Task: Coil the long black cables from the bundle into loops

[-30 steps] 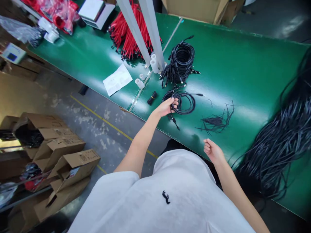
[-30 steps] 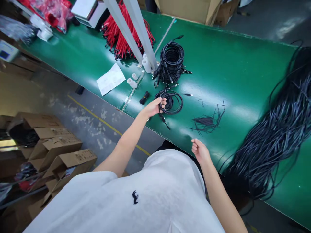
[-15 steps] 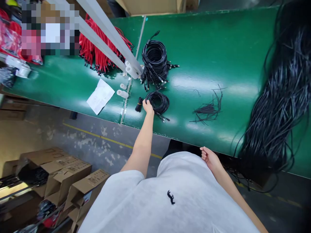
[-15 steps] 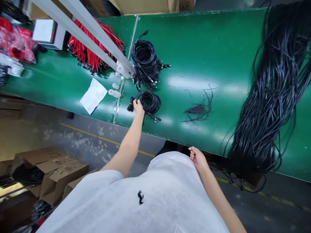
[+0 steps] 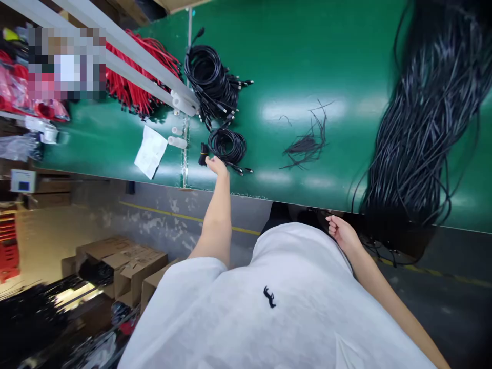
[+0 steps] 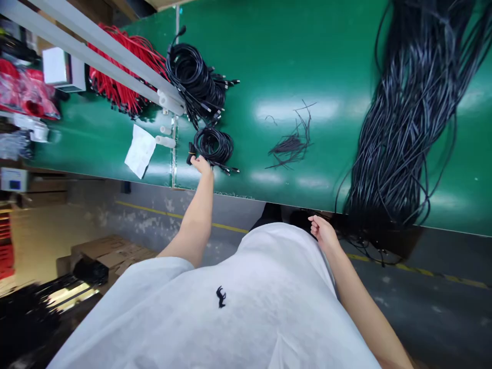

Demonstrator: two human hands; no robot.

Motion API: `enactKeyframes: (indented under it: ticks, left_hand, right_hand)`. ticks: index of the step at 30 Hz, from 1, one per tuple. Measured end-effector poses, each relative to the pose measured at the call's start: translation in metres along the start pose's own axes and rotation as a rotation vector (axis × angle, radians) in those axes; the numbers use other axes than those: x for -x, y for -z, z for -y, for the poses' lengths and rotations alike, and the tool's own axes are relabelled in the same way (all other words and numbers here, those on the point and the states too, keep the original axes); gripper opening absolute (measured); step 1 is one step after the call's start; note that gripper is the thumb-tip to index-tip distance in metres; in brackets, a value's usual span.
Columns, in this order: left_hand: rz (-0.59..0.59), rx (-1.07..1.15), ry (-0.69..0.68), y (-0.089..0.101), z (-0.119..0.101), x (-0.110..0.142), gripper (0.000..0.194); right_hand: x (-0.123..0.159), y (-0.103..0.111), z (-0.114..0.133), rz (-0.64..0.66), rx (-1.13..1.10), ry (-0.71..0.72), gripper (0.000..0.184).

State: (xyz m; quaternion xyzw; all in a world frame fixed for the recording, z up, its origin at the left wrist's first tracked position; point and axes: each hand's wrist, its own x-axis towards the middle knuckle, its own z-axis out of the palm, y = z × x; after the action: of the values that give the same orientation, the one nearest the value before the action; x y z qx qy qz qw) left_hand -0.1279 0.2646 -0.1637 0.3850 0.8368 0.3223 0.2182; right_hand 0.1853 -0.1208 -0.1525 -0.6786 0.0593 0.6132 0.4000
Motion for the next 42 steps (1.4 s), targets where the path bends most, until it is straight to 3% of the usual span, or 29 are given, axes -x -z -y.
enactKeyframes:
  ticks: [3,5,9,12,14,16,20,23,25,27,29,32,34,37,40,42]
  left_hand:
    - [0.012,-0.039,0.042,0.006,0.022,0.047,0.035]
    - [0.118,-0.044,0.049,0.008,0.039,0.092,0.038]
    - [0.501,-0.021,0.05,0.011,0.067,0.191,0.035]
    - [0.868,-0.027,0.09,0.003,0.078,0.257,0.025]
    - [1.098,-0.053,0.133,-0.009,0.082,0.301,0.02]
    - [1.251,-0.073,0.163,-0.025,0.083,0.344,0.024]
    - [1.357,-0.037,0.128,-0.059,0.077,0.407,0.034]
    - [1.376,-0.007,0.07,-0.066,0.069,0.424,0.014]
    - [1.368,-0.004,0.035,-0.057,0.066,0.424,0.005]
    - [1.345,0.003,0.005,-0.043,0.064,0.417,0.007]
    - [1.314,0.012,-0.015,-0.031,0.062,0.406,0.012]
    - [1.28,0.049,-0.038,-0.024,0.057,0.393,0.006]
    - [1.289,0.11,-0.053,-0.022,0.052,0.393,0.003]
    - [1.377,0.237,-0.055,-0.009,0.046,0.41,0.019]
    - [1.529,0.36,-0.015,0.021,0.048,0.44,0.037]
    - [1.659,0.411,-0.033,0.044,0.056,0.454,0.041]
  right_hand:
    - [0.003,0.016,-0.015,-0.02,0.16,0.028,0.042]
    - [0.006,0.029,-0.023,-0.061,0.308,0.061,0.037]
    - [0.002,0.06,-0.016,-0.175,0.646,0.132,0.019]
    - [-0.015,0.074,0.003,-0.219,0.877,0.162,0.021]
    - [-0.028,0.072,0.012,-0.196,1.01,0.164,0.027]
    - [-0.033,0.061,0.015,-0.154,1.121,0.176,0.038]
    - [-0.016,0.049,0.012,-0.082,1.263,0.272,0.038]
    - [0.002,0.059,0.015,-0.089,1.296,0.421,0.039]
    - [0.006,0.063,0.023,-0.083,1.335,0.635,0.049]
    - [-0.001,0.058,0.034,0.024,1.432,0.909,0.054]
    - [-0.013,0.047,0.046,0.216,1.582,1.101,0.047]
    - [-0.032,0.032,0.063,0.407,1.825,1.169,0.031]
    - [-0.04,0.034,0.077,0.434,1.93,1.223,0.028]
    - [-0.04,0.052,0.104,0.409,2.004,1.316,0.026]
    - [-0.017,0.074,0.136,0.362,2.097,1.329,0.033]
    - [0.021,0.091,0.151,0.292,2.09,1.39,0.037]
